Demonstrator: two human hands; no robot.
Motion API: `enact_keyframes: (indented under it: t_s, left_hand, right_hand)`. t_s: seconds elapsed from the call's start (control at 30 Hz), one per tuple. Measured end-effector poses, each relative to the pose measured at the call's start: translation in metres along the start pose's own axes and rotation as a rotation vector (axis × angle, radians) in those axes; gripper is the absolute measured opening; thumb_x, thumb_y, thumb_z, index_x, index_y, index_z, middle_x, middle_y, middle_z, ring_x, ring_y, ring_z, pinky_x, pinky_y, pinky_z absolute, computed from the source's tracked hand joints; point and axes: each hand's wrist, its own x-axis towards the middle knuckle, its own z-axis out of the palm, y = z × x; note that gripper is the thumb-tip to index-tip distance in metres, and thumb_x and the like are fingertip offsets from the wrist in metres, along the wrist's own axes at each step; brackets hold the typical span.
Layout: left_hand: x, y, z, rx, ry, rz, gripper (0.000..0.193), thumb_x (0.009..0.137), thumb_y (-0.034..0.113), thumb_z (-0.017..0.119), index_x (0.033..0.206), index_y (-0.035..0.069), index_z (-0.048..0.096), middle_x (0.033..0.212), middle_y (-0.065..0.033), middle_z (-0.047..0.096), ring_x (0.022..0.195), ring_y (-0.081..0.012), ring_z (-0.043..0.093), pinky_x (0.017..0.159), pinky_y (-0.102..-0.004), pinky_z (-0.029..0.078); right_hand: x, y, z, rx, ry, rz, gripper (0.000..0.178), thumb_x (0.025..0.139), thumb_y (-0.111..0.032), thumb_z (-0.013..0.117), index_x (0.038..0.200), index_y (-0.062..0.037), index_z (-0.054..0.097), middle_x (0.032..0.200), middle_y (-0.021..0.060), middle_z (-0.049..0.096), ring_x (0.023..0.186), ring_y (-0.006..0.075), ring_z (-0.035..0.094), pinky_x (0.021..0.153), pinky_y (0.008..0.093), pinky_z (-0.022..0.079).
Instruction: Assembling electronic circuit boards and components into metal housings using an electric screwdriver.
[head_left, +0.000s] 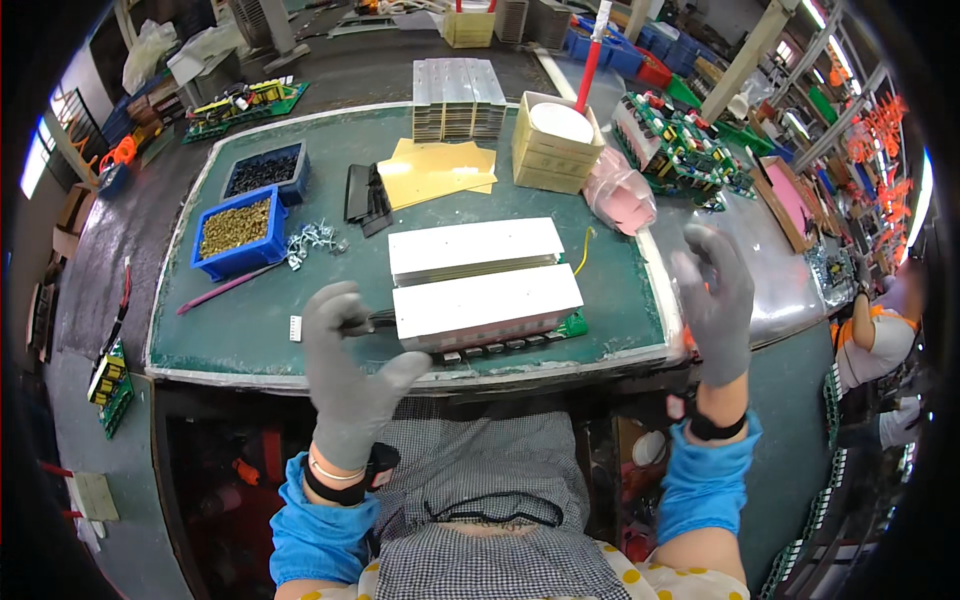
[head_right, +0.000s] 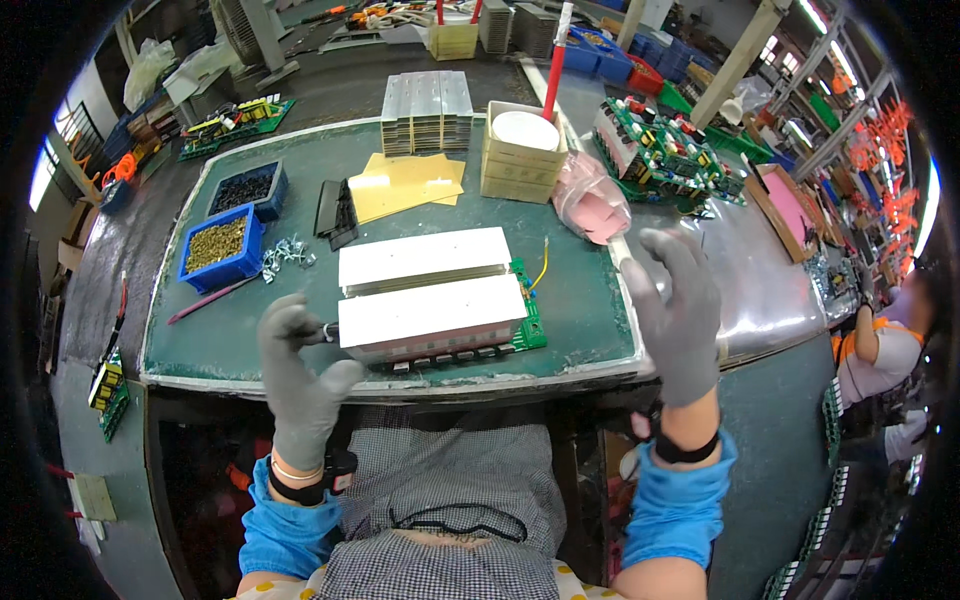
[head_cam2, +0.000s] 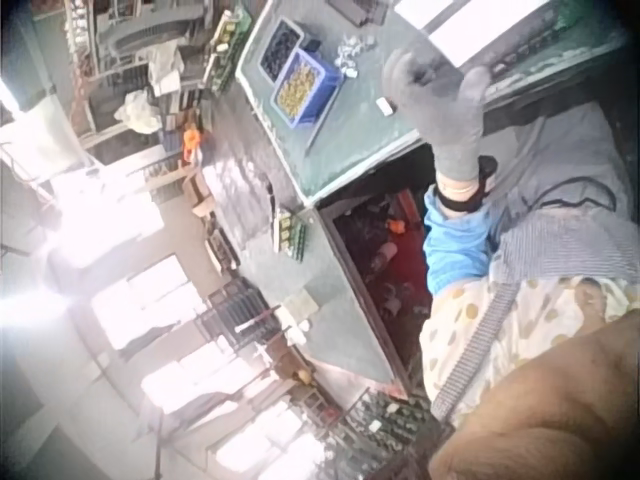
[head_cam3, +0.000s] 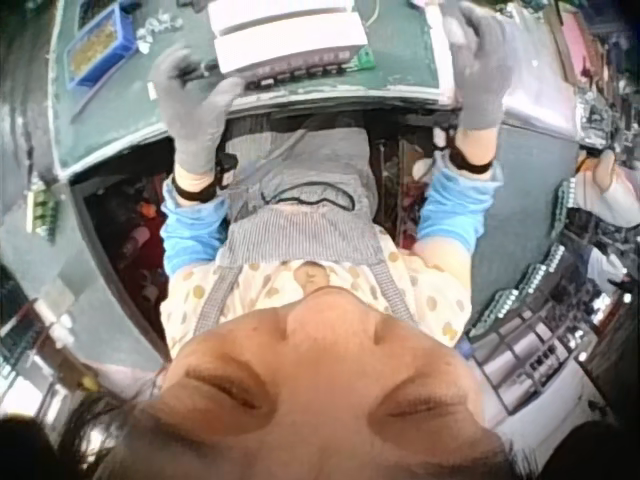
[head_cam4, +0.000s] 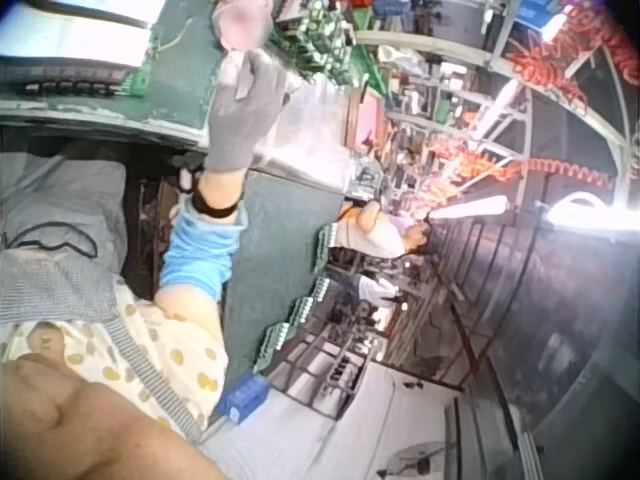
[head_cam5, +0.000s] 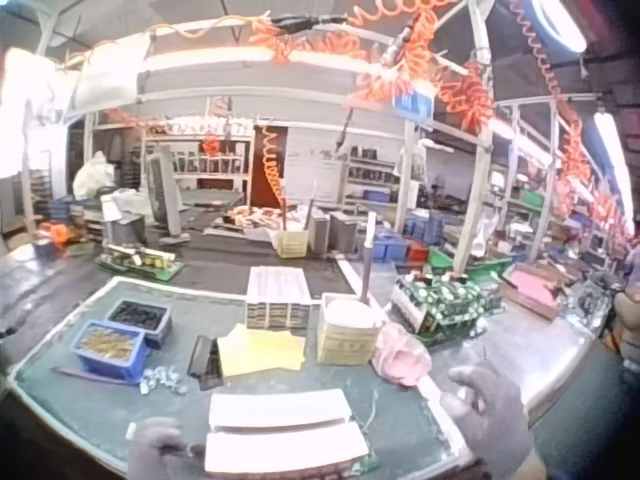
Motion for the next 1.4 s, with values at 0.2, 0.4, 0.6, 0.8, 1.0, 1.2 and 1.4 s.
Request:
enact_keyframes:
  t_s: [0.2,0.4,0.6,0.8,1.0,1.2,1.4]
  left_hand:
    - [-0.004,-0.042,-0.019,0.000,0.329,-0.102,0.050,0.081,0.012,0.068,0.125,0.002,0.047,0.133,-0.0117,0.047,0.106,-0.0184,0.051,0.096,-0.0333,0.043]
    - [-0.008,-0.051,-0.022,0.179,0.381,-0.057,0.049,0.086,0.013,0.063,0.129,-0.001,0.045,0.138,-0.0140,0.044,0.123,-0.0239,0.045,0.107,-0.0378,0.035]
    - [-0.006,-0.049,-0.024,0.246,0.307,-0.057,0.047,0.087,0.015,0.063,0.127,-0.002,0.045,0.138,-0.0163,0.044,0.124,-0.0269,0.045,0.108,-0.0395,0.034]
    - [-0.003,-0.045,-0.025,0.281,0.303,-0.002,0.044,0.082,0.008,0.064,0.122,0.001,0.048,0.132,-0.0181,0.048,0.119,-0.0316,0.049,0.101,-0.0426,0.041]
    - [0.028,-0.005,-0.038,0.241,0.250,0.068,0.039,0.084,0.010,0.062,0.120,0.000,0.052,0.133,-0.0160,0.050,0.120,-0.0268,0.050,0.104,-0.0384,0.038]
    - [0.099,0.051,-0.037,-0.055,-0.222,0.233,0.053,0.075,0.018,0.078,0.119,-0.001,0.056,0.122,-0.0140,0.057,0.108,-0.0251,0.057,0.095,-0.0341,0.045]
    - [0.148,0.082,-0.031,-0.679,-1.021,-0.294,0.072,0.082,0.043,0.072,0.134,-0.002,0.052,0.127,-0.0110,0.059,0.115,-0.0214,0.055,0.103,-0.0350,0.041]
  right_hand:
    - [0.080,0.050,0.030,-0.532,-0.542,-0.091,0.025,0.085,-0.021,0.063,0.106,-0.0108,0.069,0.111,0.0156,0.064,0.101,0.0348,0.062,0.084,0.0442,0.050]
    - [0.121,0.089,0.103,-0.785,-0.674,0.186,0.028,0.083,-0.025,0.066,0.108,-0.0151,0.070,0.115,0.0149,0.064,0.107,0.0324,0.063,0.089,0.0429,0.051]
    - [0.134,0.105,0.096,-0.648,-0.664,0.194,0.025,0.082,-0.025,0.065,0.101,-0.0094,0.071,0.104,0.0171,0.067,0.101,0.0329,0.065,0.086,0.0423,0.052]
    - [0.146,0.071,0.009,-0.250,-0.733,0.210,0.015,0.084,-0.014,0.068,0.088,-0.0012,0.061,0.077,0.0044,0.063,0.062,0.0129,0.058,0.056,0.0293,0.047]
    - [0.128,-0.016,-0.031,0.069,-0.761,0.169,0.033,0.088,-0.005,0.065,0.120,-0.0020,0.057,0.079,0.0043,0.062,0.070,0.0140,0.059,0.062,0.0297,0.048]
    - [0.112,-0.098,-0.024,0.245,-0.817,-0.299,0.053,0.091,-0.003,0.058,0.142,-0.0018,0.042,0.085,0.0076,0.066,0.078,0.0143,0.063,0.071,0.0279,0.050]
    - [0.101,-0.154,0.003,0.270,-0.863,-0.631,0.058,0.093,-0.007,0.058,0.147,-0.0052,0.037,0.091,0.0096,0.068,0.086,0.0205,0.068,0.093,0.0383,0.041]
